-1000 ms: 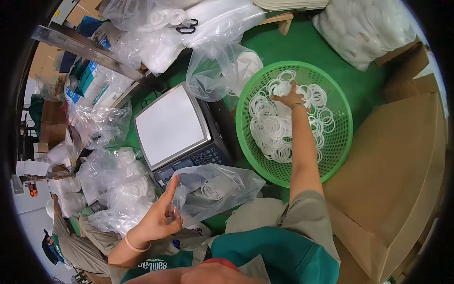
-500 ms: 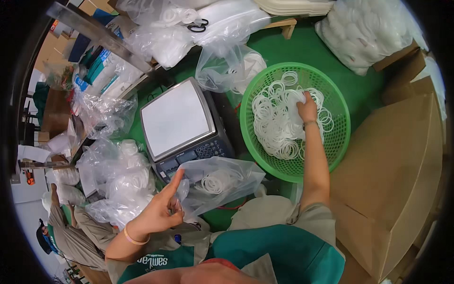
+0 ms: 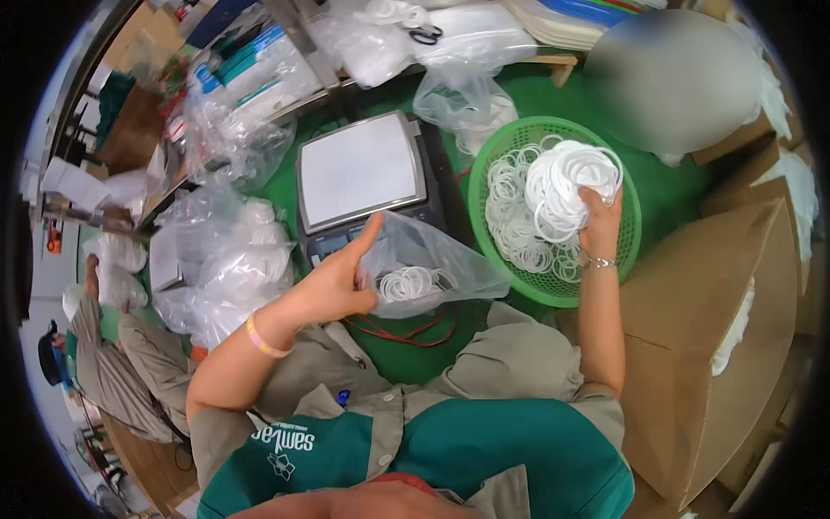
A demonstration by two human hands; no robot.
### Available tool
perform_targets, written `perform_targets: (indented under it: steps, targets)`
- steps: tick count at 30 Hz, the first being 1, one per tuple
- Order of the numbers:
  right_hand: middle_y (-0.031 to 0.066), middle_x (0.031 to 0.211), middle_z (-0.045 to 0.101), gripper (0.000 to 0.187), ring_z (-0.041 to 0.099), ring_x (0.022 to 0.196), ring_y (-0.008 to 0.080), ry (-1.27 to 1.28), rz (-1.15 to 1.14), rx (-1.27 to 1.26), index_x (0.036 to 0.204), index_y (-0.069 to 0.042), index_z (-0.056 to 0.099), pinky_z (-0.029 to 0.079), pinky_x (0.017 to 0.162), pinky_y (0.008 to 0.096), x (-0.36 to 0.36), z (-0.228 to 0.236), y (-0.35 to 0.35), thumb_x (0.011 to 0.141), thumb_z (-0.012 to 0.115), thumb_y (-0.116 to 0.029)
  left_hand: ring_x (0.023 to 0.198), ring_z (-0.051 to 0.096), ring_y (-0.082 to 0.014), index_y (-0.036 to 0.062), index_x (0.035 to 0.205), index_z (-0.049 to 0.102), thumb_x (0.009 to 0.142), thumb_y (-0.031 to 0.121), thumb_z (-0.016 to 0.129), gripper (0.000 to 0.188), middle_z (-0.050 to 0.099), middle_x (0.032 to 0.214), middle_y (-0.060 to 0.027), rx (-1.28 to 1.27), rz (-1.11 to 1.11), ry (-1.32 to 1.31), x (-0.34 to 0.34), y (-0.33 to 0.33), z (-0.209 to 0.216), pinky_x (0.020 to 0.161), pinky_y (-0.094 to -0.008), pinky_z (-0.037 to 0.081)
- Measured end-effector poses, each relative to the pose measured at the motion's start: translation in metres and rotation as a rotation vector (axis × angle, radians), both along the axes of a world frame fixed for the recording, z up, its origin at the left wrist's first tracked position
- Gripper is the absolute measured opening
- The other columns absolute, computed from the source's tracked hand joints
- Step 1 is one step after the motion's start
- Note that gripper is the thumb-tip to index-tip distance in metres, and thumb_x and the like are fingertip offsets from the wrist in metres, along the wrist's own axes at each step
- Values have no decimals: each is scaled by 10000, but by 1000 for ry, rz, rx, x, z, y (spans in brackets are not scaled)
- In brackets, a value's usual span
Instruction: Weighing white plastic or rubber rings on a digital scale and placing them into clear plastic bags.
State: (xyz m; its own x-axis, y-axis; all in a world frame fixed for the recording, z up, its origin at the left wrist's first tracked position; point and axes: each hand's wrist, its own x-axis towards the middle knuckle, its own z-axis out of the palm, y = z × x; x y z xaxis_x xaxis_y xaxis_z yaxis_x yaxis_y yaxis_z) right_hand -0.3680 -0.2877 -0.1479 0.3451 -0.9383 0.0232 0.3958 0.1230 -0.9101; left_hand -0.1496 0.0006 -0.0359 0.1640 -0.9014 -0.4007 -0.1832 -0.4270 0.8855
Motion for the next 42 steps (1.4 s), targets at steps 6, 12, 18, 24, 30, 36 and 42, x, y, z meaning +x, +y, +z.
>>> perform_targets:
  steps: [6, 12, 18, 24, 30, 36, 42]
  targets:
    - [82, 1060, 507, 484, 496, 978, 194, 343, 448, -365, 1140, -17, 416, 393, 854, 292, 50, 68, 114, 692, 598, 12, 508, 457, -84, 48, 1362, 24, 628, -31, 497, 877, 496, 604, -35, -26, 71, 52, -5, -4, 4, 510, -213, 389]
    - [133, 1074, 495, 410, 504, 953, 314, 796, 1491, -963, 1086, -65, 469, 411, 808, 345, 110, 46, 145, 688, 567, -50, 573, 443, -68, 60, 1362, 17, 651, -81, 480, 860, 310, 1301, -100, -248, 134, 247, -2, 10, 18, 517, -219, 407]
    - [164, 969, 559, 328, 539, 903, 323, 1115, 1299, -1416, 970, -81, 557, 433, 777, 371, 153, 75, 108, 647, 539, -24, 598, 473, -71, 42, 1357, 95, 663, -101, 461, 797, 123, 1416, -87, -475, 274, 263, 22, 33, 62, 531, -239, 439]
    - [141, 951, 567, 319, 535, 886, 308, 1095, 857, -1549, 960, -46, 546, 426, 785, 360, 183, 192, 114, 654, 624, -95, 635, 480, -54, -12, 1311, 243, 669, -17, 503, 692, 276, 1349, -93, -782, 397, 34, 60, 52, 123, 492, -214, 434]
    - [162, 972, 567, 371, 531, 908, 311, 900, 760, -1457, 1024, -54, 519, 426, 786, 354, 227, 180, 107, 671, 619, -114, 585, 443, -63, -23, 1315, 229, 659, -8, 469, 699, 375, 1276, -131, -696, 539, -295, 100, 34, 113, 496, -233, 406]
    - [206, 1118, 488, 691, 477, 1019, 338, 1088, 618, -1347, 1247, -114, 364, 402, 868, 364, 263, 101, 90, 624, 663, -124, 535, 443, -71, -18, 1328, 182, 650, -1, 492, 746, 443, 1213, -145, -428, 581, -270, 138, 13, 45, 486, -220, 400]
    - [238, 1110, 464, 773, 453, 1019, 378, 851, 513, -1339, 1293, -158, 293, 399, 860, 389, 281, 128, 106, 623, 677, -131, 535, 420, -54, -2, 1336, 165, 661, -13, 482, 745, 457, 1202, -148, -647, 619, -365, 140, 23, 80, 480, -197, 382]
